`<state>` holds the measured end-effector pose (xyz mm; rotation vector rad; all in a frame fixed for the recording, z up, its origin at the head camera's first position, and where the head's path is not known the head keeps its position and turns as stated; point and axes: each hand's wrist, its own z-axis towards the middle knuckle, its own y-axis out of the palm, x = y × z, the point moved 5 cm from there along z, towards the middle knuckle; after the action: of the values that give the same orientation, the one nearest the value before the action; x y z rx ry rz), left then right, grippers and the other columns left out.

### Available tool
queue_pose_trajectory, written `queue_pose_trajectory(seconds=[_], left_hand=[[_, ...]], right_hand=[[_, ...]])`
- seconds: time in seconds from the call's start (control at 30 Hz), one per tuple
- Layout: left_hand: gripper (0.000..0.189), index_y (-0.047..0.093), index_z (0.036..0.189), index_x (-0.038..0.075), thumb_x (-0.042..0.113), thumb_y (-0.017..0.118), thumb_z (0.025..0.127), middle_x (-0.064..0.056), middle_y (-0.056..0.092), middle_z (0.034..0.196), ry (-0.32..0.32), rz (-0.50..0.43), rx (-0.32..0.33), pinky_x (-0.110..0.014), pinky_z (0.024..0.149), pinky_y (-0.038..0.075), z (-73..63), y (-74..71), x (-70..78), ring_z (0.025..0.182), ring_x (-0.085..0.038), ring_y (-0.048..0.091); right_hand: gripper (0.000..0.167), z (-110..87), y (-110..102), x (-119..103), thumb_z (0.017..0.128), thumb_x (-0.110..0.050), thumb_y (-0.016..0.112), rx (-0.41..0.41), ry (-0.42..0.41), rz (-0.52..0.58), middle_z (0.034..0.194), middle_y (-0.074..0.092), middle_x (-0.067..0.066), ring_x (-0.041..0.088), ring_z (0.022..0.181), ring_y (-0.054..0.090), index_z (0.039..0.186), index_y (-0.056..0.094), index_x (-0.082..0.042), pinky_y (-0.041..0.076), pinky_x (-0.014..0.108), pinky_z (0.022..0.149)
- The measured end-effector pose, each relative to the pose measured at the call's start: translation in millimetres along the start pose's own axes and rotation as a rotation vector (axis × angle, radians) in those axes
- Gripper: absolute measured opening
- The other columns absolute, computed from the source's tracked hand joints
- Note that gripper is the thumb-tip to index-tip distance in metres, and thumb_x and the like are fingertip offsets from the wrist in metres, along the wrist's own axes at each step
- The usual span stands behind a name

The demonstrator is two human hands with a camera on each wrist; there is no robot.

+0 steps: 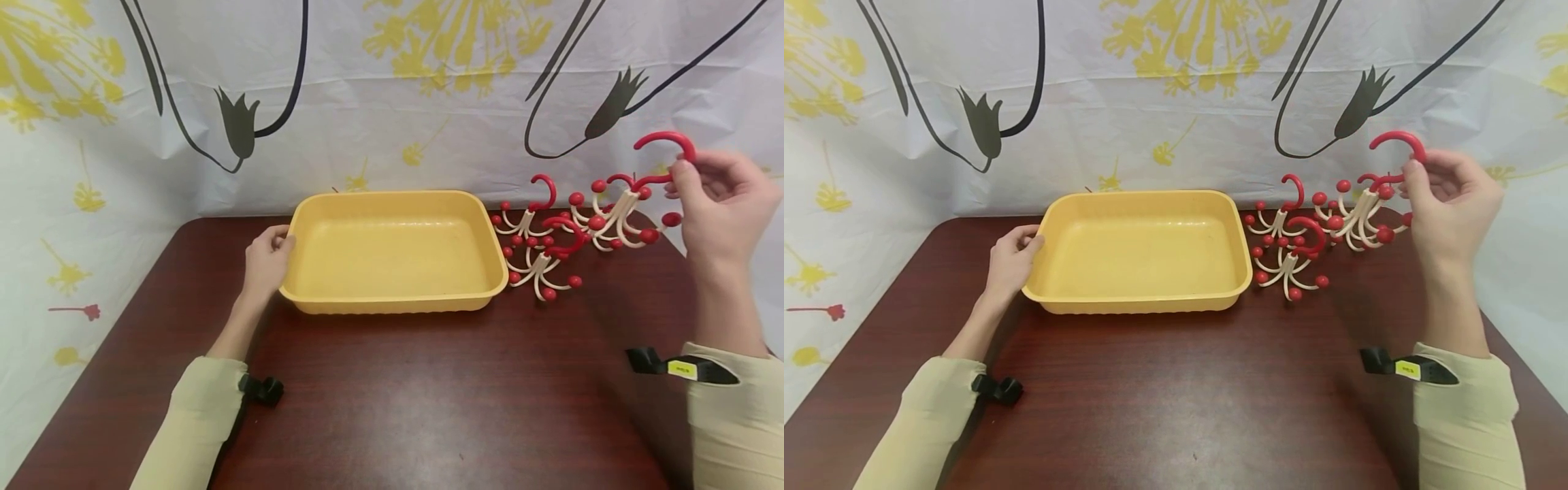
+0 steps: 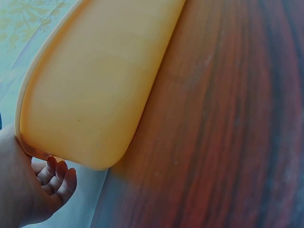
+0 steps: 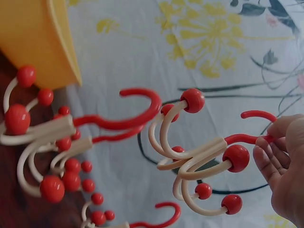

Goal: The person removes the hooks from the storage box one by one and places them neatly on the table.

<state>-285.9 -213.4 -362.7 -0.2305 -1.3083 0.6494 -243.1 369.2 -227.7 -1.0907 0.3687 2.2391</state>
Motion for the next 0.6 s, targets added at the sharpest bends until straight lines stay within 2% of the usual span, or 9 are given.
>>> queue_pose_trajectory(seconds=[0.1,0.3,0.6], left_hand=[[0.037,0.063,0.131,-0.001,0.019,0.054,0.102,-0.016,0.064,0.094,0.001,0.001,0.000,-0.022,0.066,0.046,0.1,0.6,0.3,0.079,-0.022,0.057],[0.036,0.064,0.131,-0.001,0.018,0.054,0.102,-0.015,0.063,0.093,0.003,0.001,0.007,-0.023,0.068,0.046,0.9,1.4,0.2,0.079,-0.022,0.057],[0.037,0.063,0.131,-0.001,0.020,0.054,0.102,-0.016,0.064,0.094,-0.003,0.000,0.000,-0.024,0.067,0.047,0.1,0.3,0.3,0.080,-0.024,0.058]], right_hand=[[0.017,1.5,-6,11,0.091,-0.005,0.070,-0.008,0.007,-0.059,0.089,0.070,-0.006,0.003,0.067,0.063,0.107,0.075,0.000,0.050,0.010,0.067],[0.017,1.9,-18,28,0.090,-0.002,0.069,-0.029,0.026,-0.043,0.090,0.070,-0.005,0.003,0.066,0.063,0.106,0.075,-0.001,0.050,0.009,0.067],[0.014,-1.8,-33,48,0.090,-0.003,0.070,-0.088,0.068,-0.088,0.088,0.070,-0.009,0.000,0.066,0.063,0.101,0.074,-0.012,0.048,0.007,0.064]])
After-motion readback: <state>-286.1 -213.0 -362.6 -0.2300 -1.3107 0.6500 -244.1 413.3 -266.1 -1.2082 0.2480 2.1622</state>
